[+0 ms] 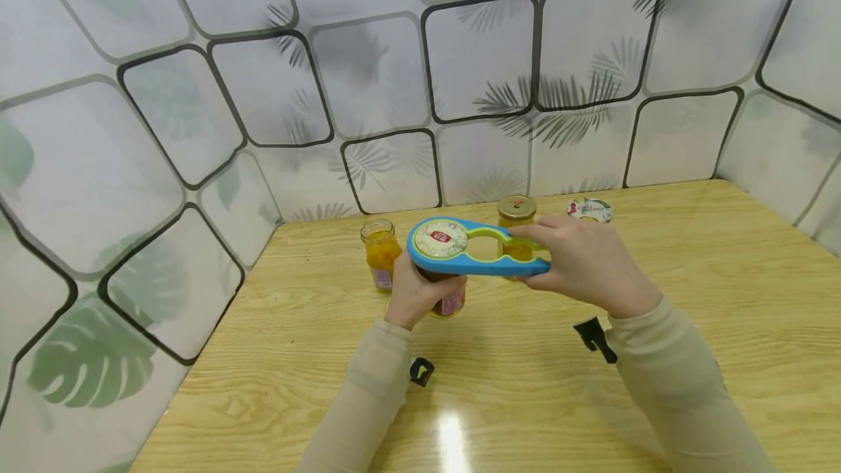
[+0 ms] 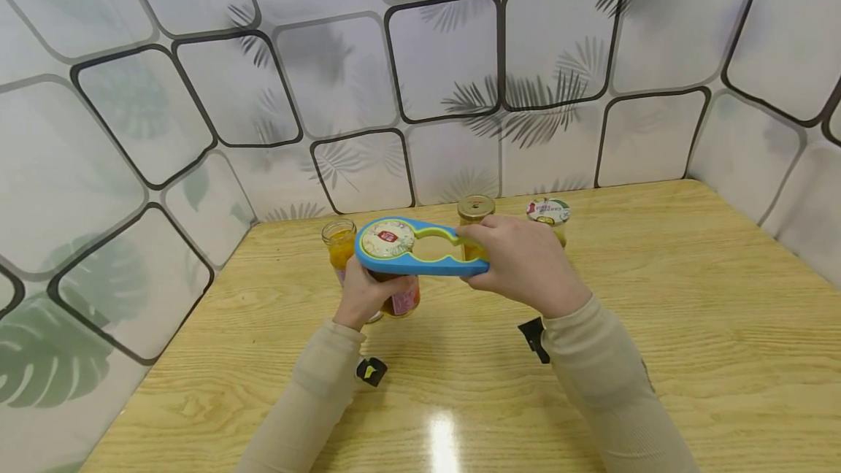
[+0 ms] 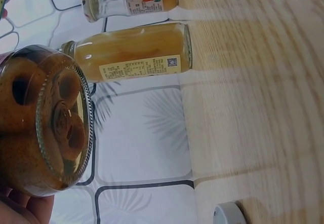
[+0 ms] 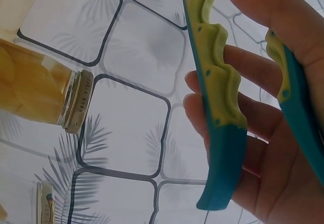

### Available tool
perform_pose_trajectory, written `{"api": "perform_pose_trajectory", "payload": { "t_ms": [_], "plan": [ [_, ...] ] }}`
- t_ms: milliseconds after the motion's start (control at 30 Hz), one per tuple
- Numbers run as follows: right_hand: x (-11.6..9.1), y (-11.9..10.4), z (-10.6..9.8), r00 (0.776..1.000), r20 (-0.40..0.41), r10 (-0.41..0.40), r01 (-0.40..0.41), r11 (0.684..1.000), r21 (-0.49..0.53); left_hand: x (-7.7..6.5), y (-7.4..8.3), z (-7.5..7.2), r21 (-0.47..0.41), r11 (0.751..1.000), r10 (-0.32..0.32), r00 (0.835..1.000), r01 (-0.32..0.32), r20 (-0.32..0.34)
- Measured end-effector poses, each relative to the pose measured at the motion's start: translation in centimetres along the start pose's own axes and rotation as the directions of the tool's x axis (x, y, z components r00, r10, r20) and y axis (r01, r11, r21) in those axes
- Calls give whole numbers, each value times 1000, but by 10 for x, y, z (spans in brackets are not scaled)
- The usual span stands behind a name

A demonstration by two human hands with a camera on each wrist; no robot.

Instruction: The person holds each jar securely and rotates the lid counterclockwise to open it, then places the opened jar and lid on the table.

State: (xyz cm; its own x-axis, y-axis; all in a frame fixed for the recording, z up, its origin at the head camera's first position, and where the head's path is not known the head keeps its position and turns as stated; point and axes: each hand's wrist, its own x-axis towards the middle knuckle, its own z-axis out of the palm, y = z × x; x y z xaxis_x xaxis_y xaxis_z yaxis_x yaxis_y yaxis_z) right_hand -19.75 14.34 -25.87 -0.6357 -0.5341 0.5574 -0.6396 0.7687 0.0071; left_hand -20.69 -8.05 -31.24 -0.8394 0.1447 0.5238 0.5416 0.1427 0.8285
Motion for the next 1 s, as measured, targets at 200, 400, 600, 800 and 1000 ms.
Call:
{"api": "perform_pose_trajectory", "payload": {
  "t_ms": [200, 400, 600, 800, 1000],
  "plan": [
    [0, 0, 0, 1000, 10, -1, 1, 1000, 4, 0, 0, 0, -5, 1000, -4, 1000, 4, 5],
    [0, 0, -1, 1000, 25, 5, -5, 1000, 3, 0, -1, 0, -5, 1000, -11, 1000, 11, 11],
    [-1, -2, -2, 998, 53, 20, -21, 1000, 21, 0, -1, 0, 4, 1000, -1, 1000, 1, 17],
    [-1, -3, -1, 998, 56, 19, -21, 1000, 23, -2, 0, 0, -3, 1000, -21, 1000, 21, 12],
    [0, -1, -2, 999, 35, 6, -6, 1000, 13, -1, 1, -1, -3, 1000, -16, 1000, 16, 15]
  ]
}}
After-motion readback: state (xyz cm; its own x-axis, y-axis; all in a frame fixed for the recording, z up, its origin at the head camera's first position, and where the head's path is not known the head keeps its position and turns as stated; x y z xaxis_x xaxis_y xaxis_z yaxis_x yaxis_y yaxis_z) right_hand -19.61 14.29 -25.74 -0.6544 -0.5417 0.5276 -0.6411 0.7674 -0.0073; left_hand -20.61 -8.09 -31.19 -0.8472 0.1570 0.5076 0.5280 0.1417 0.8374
